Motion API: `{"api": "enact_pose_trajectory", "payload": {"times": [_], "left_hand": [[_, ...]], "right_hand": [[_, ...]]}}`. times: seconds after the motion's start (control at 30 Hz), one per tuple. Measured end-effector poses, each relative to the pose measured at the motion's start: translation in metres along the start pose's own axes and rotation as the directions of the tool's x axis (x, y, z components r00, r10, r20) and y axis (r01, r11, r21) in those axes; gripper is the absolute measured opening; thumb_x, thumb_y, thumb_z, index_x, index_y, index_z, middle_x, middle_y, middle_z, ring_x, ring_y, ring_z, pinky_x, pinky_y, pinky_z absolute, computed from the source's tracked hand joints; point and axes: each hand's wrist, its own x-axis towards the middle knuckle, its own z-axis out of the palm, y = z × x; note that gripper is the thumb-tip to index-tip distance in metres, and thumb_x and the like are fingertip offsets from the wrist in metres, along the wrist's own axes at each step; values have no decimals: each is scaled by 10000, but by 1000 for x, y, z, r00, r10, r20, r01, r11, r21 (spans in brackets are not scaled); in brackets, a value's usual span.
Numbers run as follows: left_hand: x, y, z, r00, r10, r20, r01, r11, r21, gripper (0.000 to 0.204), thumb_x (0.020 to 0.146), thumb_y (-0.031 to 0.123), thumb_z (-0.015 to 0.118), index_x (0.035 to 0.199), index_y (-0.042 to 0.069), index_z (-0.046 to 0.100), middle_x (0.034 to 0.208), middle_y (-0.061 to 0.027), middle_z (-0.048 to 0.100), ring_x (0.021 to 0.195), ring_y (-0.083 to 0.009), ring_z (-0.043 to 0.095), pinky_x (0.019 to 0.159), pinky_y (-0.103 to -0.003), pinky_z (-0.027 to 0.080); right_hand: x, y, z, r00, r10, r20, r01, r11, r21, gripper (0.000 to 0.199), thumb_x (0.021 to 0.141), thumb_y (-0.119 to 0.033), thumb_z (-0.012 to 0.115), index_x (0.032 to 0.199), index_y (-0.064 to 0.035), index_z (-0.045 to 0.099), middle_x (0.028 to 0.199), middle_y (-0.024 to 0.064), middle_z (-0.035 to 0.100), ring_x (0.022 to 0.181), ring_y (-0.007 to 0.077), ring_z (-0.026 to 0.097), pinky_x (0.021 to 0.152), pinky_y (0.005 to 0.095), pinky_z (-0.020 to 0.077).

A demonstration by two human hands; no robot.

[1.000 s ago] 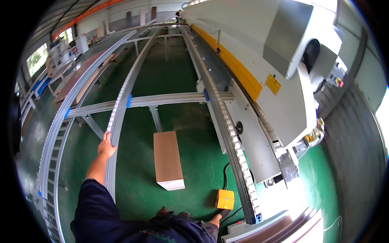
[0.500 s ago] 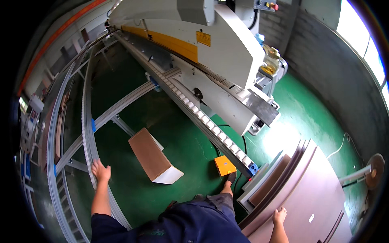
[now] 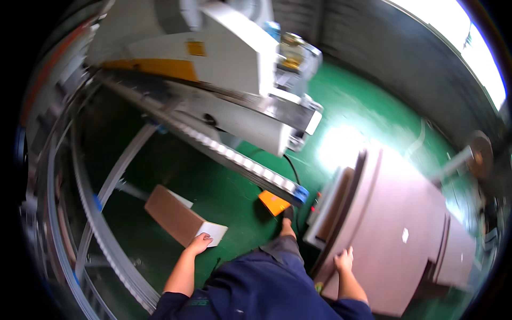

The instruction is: The person feeds wooden boards into an edge banding machine, stacks the processed boards onto a cart, and pushes the cart across the workshop.

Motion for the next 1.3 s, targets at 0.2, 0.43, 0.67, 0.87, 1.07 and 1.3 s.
{"api": "enact_pose_trajectory", "payload": {"times": [0.2, 0.43, 0.67, 0.87, 1.07, 1.3], "left_hand": [[15, -82, 78, 996, 13, 85, 17, 935, -353, 314, 867, 253, 584, 1043, -6, 566, 898, -112, 631, 707, -180, 598, 649, -311, 495], [-18, -87, 93, 977, -110, 183, 156, 952, -262, 269, 873, 233, 562, 1007, 0, 570, 847, -98, 625, 672, -180, 595, 622, -298, 488], [-23, -30, 78, 977, -94, 189, 124, 980, -154, 232, 875, 220, 549, 959, 6, 574, 808, -92, 618, 642, -176, 589, 588, -291, 480], [-25, 7, 65, 981, -11, 194, 32, 994, -107, 207, 876, 209, 537, 918, 10, 577, 774, -86, 612, 616, -172, 584, 558, -285, 473], [-40, 40, 59, 978, 45, 202, -32, 997, -68, 191, 877, 198, 525, 877, 15, 580, 741, -81, 607, 590, -169, 579, 529, -279, 466], [-12, 49, 88, 956, -14, 292, 49, 993, -111, 198, 886, 198, 535, 945, 15, 582, 818, -63, 605, 661, -125, 550, 596, -264, 460]], "right_hand": [[4, -11, -9, 992, 113, 63, -112, 994, -14, 649, 750, -273, 597, 1337, -57, 428, 1515, 133, 182, 1362, 297, 262, 1084, 401, 309], [5, -6, -11, 979, 173, 110, -171, 985, -33, 640, 761, -279, 584, 1354, -102, 422, 1532, 113, 132, 1391, 294, 194, 1092, 408, 290], [-6, -7, -16, 970, 216, 110, -213, 976, -40, 676, 798, -295, 585, 1405, -132, 336, 1539, 97, 109, 1401, 278, 171, 1082, 426, 288], [-37, 6, -23, 864, 504, 19, -504, 864, 4, 853, 759, -428, 659, 1450, -181, 225, 1534, 138, 86, 1382, 364, 175, 1055, 527, 286], [-37, 18, -19, 845, 488, 220, -493, 869, -35, 1146, 664, -557, 741, 1481, -197, 24, 1512, 238, -28, 1341, 506, 154, 1016, 573, 335], [-9, 55, -26, 855, 461, 236, -432, 886, -165, 1198, 645, -565, 747, 1476, -163, -16, 1485, 302, 30, 1281, 544, 273, 1023, 512, 359]]}}
